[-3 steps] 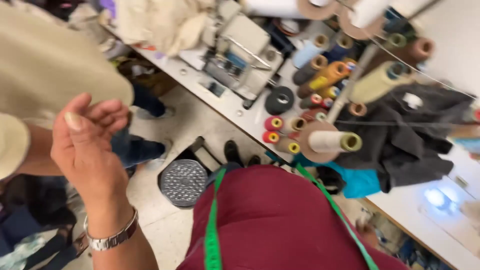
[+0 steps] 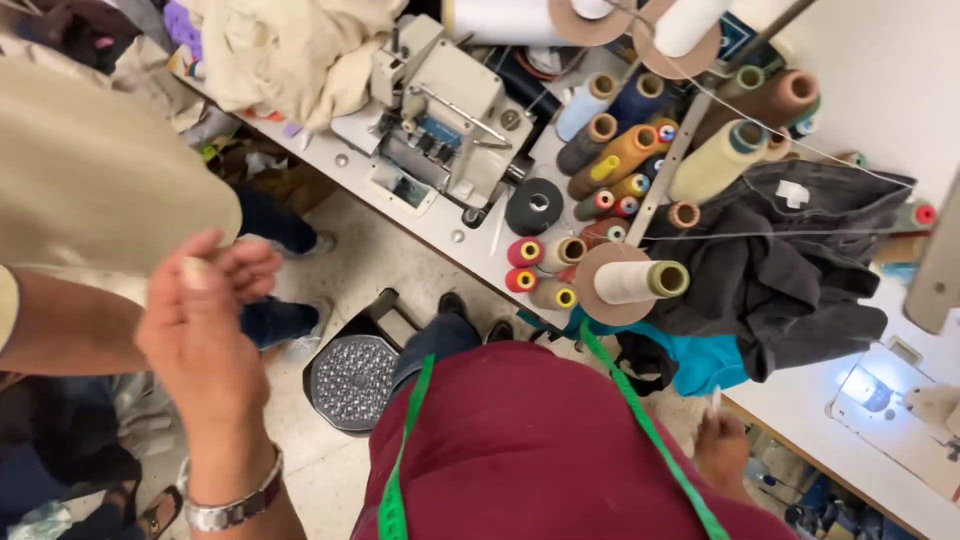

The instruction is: Threading a professional sewing machine with multiple spools of thread

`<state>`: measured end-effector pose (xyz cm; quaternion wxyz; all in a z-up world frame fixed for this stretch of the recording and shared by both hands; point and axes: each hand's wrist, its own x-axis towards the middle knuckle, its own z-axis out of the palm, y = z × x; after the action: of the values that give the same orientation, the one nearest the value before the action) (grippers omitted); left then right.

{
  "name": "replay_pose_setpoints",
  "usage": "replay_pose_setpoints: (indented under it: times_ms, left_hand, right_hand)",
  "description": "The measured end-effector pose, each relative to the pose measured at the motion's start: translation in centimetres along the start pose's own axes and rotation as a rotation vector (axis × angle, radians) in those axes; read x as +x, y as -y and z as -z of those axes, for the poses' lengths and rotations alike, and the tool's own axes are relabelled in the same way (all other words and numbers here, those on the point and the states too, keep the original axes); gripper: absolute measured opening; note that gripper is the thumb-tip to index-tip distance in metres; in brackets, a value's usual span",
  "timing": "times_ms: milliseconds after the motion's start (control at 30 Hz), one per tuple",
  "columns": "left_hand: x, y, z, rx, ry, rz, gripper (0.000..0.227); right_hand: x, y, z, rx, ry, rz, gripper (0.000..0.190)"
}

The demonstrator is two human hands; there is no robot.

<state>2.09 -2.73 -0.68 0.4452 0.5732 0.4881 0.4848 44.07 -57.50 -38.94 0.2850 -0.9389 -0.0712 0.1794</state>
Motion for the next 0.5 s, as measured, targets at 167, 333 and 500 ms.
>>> replay_pose_setpoints:
  times_ms: [167, 333, 500]
  left_hand:
    - [-2.0, -0.4, -5.9, 0.291, 0.270, -0.120, 0.029]
    - [-1.9, -0.7, -14.1, 0.245, 0.848, -0.446, 0.032]
    - [-0.8, 2.4, -23.0, 0.016, 1.007, -0.687, 0.031]
  right_hand:
    - [-1.0, 11.3, -0.4, 0.187, 0.037, -0.022, 0.025]
    - [-5.2, 19.1, -0.5, 0.357, 0.067, -0.152, 0.023]
    - [-8.5, 21.0, -1.2, 0.583, -0.053, -0.061, 0.016]
